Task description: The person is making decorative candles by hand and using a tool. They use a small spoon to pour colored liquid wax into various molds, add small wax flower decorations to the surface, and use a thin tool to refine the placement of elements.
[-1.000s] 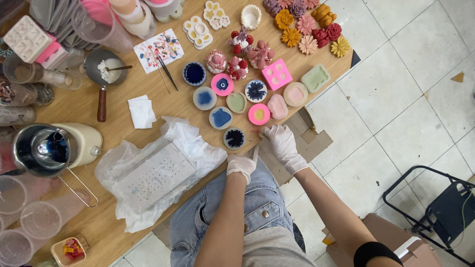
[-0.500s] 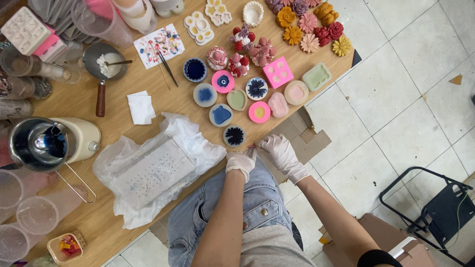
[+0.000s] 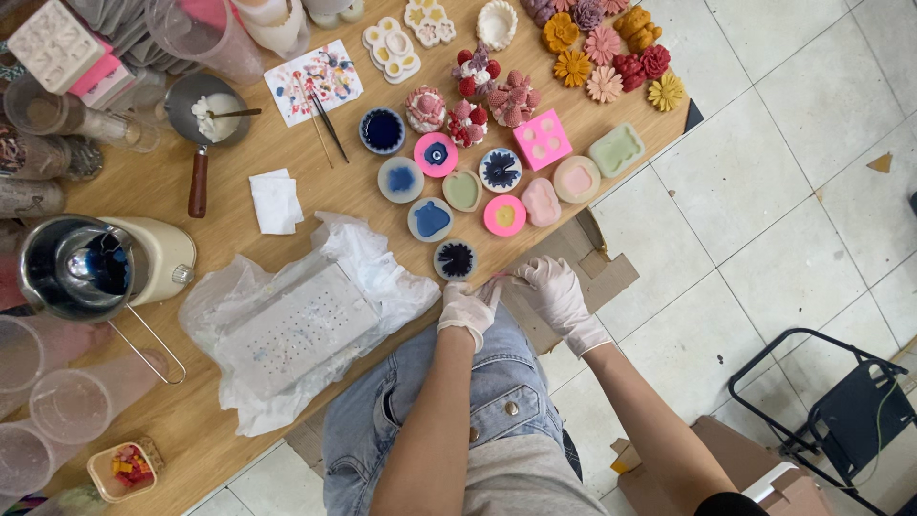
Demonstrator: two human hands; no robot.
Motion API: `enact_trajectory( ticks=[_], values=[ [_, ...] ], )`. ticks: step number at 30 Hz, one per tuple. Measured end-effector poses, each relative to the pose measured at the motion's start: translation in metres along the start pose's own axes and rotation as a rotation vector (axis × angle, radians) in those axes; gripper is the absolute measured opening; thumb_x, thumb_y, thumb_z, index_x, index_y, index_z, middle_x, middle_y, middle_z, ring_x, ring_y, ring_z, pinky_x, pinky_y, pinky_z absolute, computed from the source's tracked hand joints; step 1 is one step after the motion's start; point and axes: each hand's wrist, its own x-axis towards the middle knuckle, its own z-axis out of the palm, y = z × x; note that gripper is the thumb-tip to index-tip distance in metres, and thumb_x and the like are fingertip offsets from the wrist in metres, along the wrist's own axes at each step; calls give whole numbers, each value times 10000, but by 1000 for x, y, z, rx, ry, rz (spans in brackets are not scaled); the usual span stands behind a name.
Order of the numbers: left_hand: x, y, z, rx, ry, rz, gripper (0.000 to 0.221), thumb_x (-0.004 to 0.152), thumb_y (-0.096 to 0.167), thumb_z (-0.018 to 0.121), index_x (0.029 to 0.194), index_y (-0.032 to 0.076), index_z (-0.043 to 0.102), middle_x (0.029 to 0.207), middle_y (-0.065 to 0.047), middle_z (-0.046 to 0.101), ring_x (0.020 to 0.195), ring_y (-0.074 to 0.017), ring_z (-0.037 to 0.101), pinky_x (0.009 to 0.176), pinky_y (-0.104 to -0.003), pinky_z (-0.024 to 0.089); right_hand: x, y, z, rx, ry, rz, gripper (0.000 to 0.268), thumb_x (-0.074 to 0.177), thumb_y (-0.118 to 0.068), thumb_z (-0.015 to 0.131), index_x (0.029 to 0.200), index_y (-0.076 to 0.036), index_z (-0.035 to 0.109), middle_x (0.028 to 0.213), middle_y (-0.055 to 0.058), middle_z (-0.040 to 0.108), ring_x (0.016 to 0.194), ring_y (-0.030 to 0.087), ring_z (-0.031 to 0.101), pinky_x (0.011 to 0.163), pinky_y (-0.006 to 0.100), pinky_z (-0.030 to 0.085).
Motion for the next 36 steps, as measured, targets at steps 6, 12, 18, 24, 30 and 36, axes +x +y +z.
enact_trajectory(
  ticks=[6,12,18,24,30,36],
  values=[
    [16,6,-11,-4,-39,-25,504,889,69,475,1343,-144,530,1425,-256,581,1363,-366,530,1155,-486,454,7,-2,-1,8,-25,98,192,851,-301,726,1005,-190,753,805,61,649,833,290,649,775,468,486],
    [28,9,-24,-5,-102,-33,514,870,20,434,1361,-92,535,1437,-238,573,1383,-361,515,1172,-510,440,11,-7,1,4,78,116,213,830,-275,725,1021,-184,753,877,54,679,887,285,660,767,473,478],
    [17,6,-17,25,-44,-20,521,875,107,417,1353,-38,566,1444,-197,589,1380,-307,526,1171,-499,405,5,-7,8,-18,-6,54,196,819,-322,741,935,-164,731,837,42,659,875,269,656,786,461,483],
    [0,3,-7,15,-33,-20,439,885,118,425,1262,-20,603,1352,-171,632,1319,-303,564,1162,-491,415,1,-5,10,-61,-36,-48,154,804,-283,731,918,-180,721,793,22,625,839,244,646,720,432,466],
    [9,4,-14,76,42,12,381,881,137,469,1202,27,642,1285,-106,681,1247,-261,596,1105,-455,435,-1,-7,8,-87,-41,-86,142,830,-311,713,893,-184,708,757,31,605,792,246,629,698,431,453],
    [39,9,-35,50,76,17,240,916,59,596,1151,60,646,1206,-64,700,1202,-251,620,1099,-447,476,-2,-9,8,-67,-32,-50,176,814,-336,716,880,-172,721,769,38,627,818,257,641,708,441,463]
  ],
)
